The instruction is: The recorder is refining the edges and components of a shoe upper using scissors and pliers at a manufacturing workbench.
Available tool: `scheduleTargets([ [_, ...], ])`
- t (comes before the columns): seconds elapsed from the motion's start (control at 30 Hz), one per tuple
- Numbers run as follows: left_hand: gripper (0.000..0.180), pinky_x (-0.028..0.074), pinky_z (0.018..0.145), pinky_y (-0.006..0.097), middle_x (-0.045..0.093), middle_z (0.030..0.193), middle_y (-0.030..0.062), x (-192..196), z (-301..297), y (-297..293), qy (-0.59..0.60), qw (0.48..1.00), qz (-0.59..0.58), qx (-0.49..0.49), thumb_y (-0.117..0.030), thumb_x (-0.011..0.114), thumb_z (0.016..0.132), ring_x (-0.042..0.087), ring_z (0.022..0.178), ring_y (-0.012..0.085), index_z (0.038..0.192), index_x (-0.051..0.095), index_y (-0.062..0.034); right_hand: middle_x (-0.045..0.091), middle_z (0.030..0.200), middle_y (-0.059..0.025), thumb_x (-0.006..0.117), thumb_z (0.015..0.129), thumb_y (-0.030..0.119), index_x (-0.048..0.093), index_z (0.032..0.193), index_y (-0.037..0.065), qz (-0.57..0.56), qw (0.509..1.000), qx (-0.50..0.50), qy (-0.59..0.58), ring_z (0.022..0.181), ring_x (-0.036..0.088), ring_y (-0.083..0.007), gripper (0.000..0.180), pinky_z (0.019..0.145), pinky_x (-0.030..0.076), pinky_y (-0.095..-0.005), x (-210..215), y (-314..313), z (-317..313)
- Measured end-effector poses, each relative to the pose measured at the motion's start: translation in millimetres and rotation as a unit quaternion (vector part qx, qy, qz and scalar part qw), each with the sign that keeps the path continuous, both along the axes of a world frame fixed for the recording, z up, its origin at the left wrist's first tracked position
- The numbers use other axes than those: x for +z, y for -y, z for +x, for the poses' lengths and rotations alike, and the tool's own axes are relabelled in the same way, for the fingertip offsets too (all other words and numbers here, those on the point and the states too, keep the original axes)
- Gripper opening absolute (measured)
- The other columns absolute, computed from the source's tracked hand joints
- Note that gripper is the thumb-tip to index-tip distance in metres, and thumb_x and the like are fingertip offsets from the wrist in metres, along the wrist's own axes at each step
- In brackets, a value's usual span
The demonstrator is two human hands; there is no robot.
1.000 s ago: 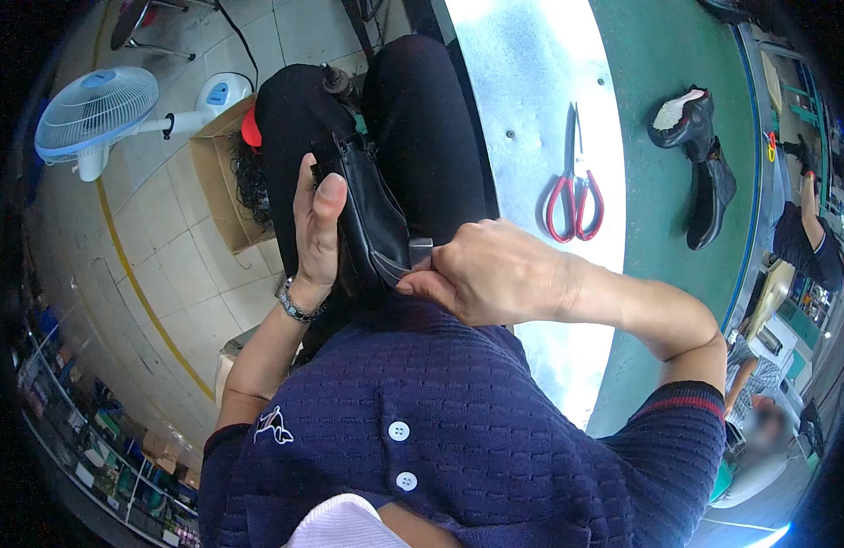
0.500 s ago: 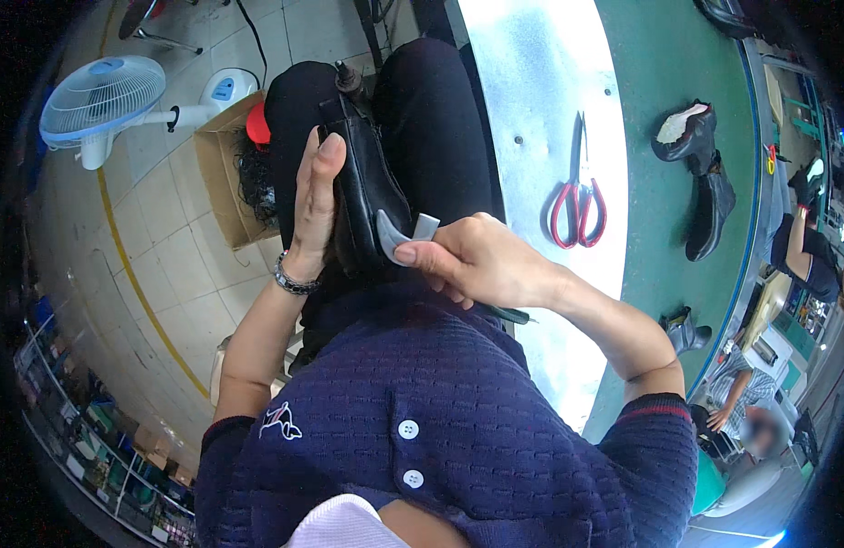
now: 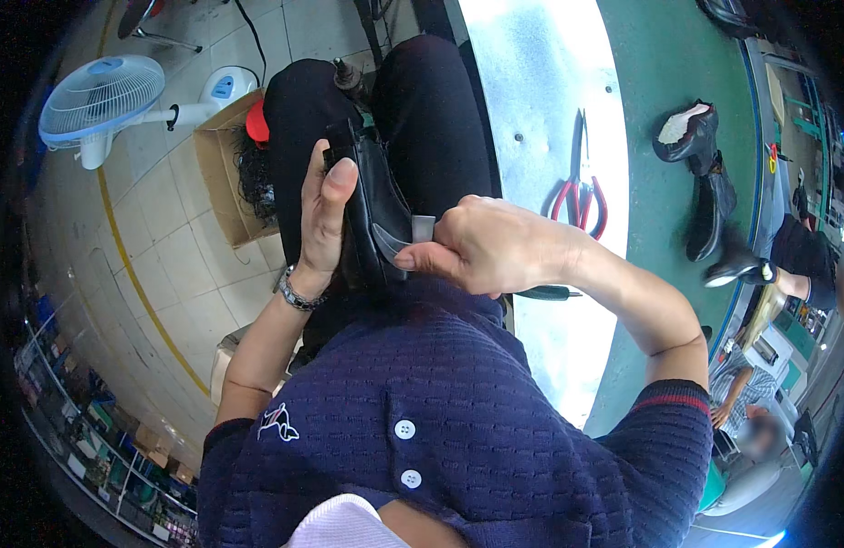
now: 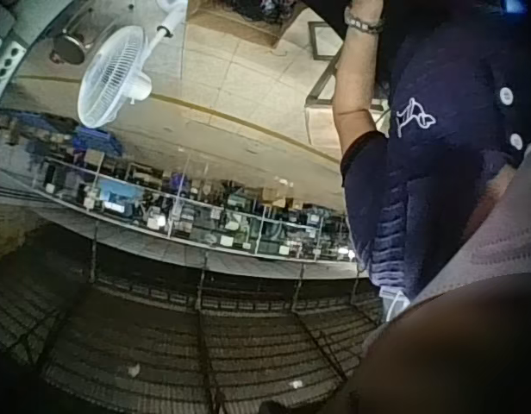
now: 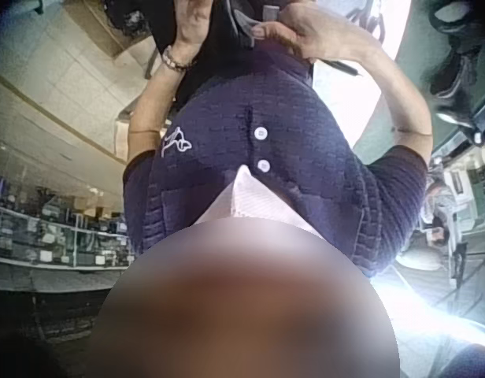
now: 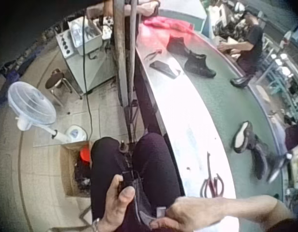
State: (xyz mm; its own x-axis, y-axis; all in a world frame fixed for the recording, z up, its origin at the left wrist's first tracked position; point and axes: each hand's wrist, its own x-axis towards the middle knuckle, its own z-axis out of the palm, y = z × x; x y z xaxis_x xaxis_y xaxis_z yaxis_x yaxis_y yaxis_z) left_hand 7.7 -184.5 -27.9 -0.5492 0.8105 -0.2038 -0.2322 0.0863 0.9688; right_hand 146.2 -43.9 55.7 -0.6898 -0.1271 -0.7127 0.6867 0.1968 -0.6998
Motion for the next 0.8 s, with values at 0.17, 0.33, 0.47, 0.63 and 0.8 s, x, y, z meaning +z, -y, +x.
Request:
scheduleTargets([
  [0.17, 0.035, 0.036, 0.065, 0.023, 0.045, 0.077, -0.0046, -7.9, -2.2, -0.5, 0.002, 1.000, 0.010, 0.009, -0.039, 0.062, 0.091, 0.040, 0.071, 0.0058, 0.093, 0.048, -0.0065, 0.055, 0.047, -0.0038, 0.051, 0.097, 0.048, 0.060, 0.059, -0.001, 0.121, 0.989, 0.085, -0.019, 0.041, 0.056, -0.0145, 0.062, 0.043, 0.045, -0.0264, 4.7, 4.2, -4.1],
  [0.33, 0.041, 0.039, 0.073, 0.023, 0.049, 0.087, -0.0030, -29.2, -18.8, -9.7, 0.079, 0.995, 0.003, -0.055, -0.045, 0.059, 0.093, 0.044, 0.079, 0.0063, 0.103, 0.051, -0.0064, 0.057, 0.050, -0.0040, 0.044, 0.097, 0.055, 0.059, 0.060, 0.002, -0.080, 0.989, -0.103, 0.066, 0.043, 0.058, -0.0122, 0.067, 0.044, 0.048, -0.0239, -10.8, 3.9, -1.8],
  [0.47, 0.099, 0.022, 0.113, 0.035, 0.031, 0.148, 0.0102, -45.1, -26.8, 4.0, 0.085, 0.975, 0.112, -0.170, -0.060, 0.062, 0.085, 0.031, 0.137, 0.0222, 0.153, 0.012, -0.0085, 0.054, 0.049, -0.0009, 0.046, 0.095, 0.058, 0.060, 0.065, 0.004, -0.120, 0.968, -0.219, 0.041, 0.045, 0.058, -0.0105, 0.063, 0.042, 0.044, -0.0213, -21.9, -6.2, 14.2],
  [0.63, 0.141, 0.016, 0.118, 0.041, 0.004, 0.160, 0.0133, -58.4, -19.7, 21.1, -0.037, 0.961, 0.068, -0.264, -0.040, 0.092, 0.056, 0.015, 0.146, 0.0290, 0.153, -0.006, -0.0119, 0.060, 0.057, -0.0019, 0.047, 0.098, 0.052, 0.065, 0.078, 0.001, 0.149, 0.937, -0.313, 0.038, 0.055, 0.062, -0.0099, 0.058, 0.051, 0.042, -0.0245, -57.5, -61.4, 33.3],
  [0.8, 0.136, 0.024, 0.117, 0.043, 0.013, 0.158, 0.0172, -61.4, -8.4, 4.5, -0.145, 0.958, 0.025, -0.245, -0.024, 0.093, 0.054, 0.020, 0.145, 0.0293, 0.154, 0.001, -0.0115, 0.067, 0.089, -0.0188, 0.062, 0.089, 0.020, 0.043, 0.137, -0.004, 0.499, 0.823, -0.272, -0.013, 0.080, 0.065, -0.0244, 0.057, 0.075, 0.050, -0.0338, -114.4, -100.7, 42.5],
])
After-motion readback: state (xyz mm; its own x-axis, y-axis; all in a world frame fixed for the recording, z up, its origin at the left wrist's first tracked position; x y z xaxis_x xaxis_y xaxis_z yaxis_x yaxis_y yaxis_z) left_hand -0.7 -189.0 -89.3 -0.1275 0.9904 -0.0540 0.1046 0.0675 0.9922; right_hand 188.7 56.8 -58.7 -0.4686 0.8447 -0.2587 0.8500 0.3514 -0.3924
